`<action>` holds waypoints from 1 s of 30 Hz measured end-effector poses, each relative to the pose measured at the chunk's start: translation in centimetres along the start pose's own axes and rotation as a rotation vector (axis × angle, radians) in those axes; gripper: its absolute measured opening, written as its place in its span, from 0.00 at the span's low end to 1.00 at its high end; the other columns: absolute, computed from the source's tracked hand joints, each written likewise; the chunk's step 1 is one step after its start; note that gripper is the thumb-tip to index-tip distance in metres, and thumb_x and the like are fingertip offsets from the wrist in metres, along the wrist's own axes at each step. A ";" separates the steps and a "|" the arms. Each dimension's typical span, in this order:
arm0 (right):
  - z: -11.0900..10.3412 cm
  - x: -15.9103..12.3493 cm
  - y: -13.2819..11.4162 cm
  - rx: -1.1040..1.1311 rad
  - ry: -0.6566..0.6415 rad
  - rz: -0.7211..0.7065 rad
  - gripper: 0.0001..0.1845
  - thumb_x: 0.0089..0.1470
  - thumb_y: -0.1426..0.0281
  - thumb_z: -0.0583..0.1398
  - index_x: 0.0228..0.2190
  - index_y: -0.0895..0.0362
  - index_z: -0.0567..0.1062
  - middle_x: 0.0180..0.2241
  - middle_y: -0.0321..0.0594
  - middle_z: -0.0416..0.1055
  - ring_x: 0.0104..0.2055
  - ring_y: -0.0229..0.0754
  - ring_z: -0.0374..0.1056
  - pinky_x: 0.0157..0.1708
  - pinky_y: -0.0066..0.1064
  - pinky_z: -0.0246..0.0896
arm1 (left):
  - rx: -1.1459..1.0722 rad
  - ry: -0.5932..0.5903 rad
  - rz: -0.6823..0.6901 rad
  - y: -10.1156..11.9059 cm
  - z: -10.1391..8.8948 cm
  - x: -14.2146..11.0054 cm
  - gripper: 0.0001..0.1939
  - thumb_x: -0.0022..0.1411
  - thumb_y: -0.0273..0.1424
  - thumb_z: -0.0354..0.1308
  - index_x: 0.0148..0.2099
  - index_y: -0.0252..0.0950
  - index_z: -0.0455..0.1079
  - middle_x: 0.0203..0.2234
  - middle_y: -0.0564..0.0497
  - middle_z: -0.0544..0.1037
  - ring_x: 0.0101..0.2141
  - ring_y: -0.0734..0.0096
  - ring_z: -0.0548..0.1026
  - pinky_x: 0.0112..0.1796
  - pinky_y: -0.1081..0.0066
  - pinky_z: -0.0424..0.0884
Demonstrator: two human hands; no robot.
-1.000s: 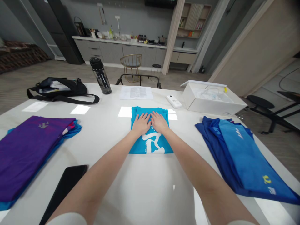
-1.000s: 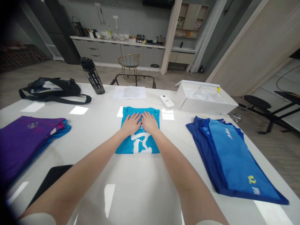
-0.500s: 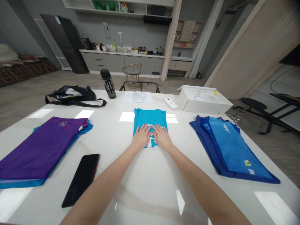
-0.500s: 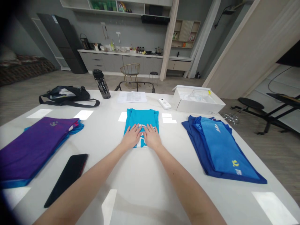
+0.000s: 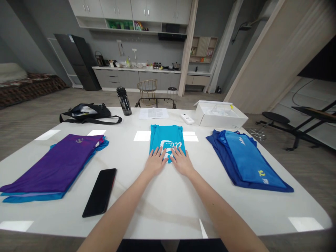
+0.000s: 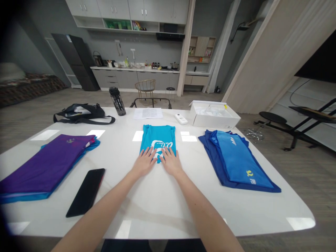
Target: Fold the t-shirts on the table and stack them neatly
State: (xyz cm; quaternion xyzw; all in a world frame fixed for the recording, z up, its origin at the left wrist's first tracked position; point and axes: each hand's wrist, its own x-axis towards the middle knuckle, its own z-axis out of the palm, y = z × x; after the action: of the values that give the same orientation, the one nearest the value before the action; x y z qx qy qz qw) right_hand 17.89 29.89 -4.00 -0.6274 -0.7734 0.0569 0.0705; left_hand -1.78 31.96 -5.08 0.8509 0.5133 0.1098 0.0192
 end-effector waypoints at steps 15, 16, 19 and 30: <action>-0.3 -5.0 1.8 0.270 0.107 0.006 0.28 0.65 0.59 0.56 0.63 0.55 0.68 0.70 0.46 0.55 0.71 0.49 0.50 0.69 0.46 0.44 | -0.192 0.007 0.127 -4.1 -2.7 -2.4 0.20 0.72 0.41 0.49 0.59 0.46 0.75 0.59 0.48 0.75 0.59 0.56 0.73 0.61 0.57 0.66; -0.3 -4.7 2.0 0.289 0.147 0.023 0.27 0.64 0.59 0.57 0.61 0.55 0.71 0.69 0.47 0.57 0.70 0.49 0.53 0.68 0.44 0.47 | -0.205 0.017 0.142 -4.3 -3.0 -2.2 0.19 0.71 0.42 0.49 0.57 0.46 0.76 0.58 0.49 0.76 0.58 0.57 0.73 0.61 0.57 0.67; -0.6 -3.3 2.3 0.328 0.226 0.099 0.24 0.63 0.58 0.58 0.56 0.55 0.74 0.64 0.49 0.64 0.66 0.50 0.59 0.64 0.44 0.54 | -0.255 0.062 0.108 -4.4 -3.2 -1.3 0.19 0.71 0.45 0.50 0.54 0.45 0.76 0.56 0.49 0.77 0.56 0.57 0.74 0.59 0.57 0.68; -1.3 8.7 5.9 0.450 0.269 0.439 0.36 0.59 0.53 0.60 0.62 0.59 0.66 0.59 0.53 0.69 0.61 0.56 0.65 0.56 0.44 0.61 | -0.518 0.196 -0.366 -8.0 -0.1 9.5 0.30 0.67 0.38 0.54 0.67 0.32 0.58 0.66 0.33 0.61 0.66 0.51 0.61 0.64 0.56 0.58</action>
State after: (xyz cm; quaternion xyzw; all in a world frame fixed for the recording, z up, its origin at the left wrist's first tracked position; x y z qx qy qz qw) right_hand 22.05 39.57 -3.43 -0.7494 -0.5719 0.1563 0.2947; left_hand -4.47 44.01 -4.57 0.6968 0.6120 0.3129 0.2050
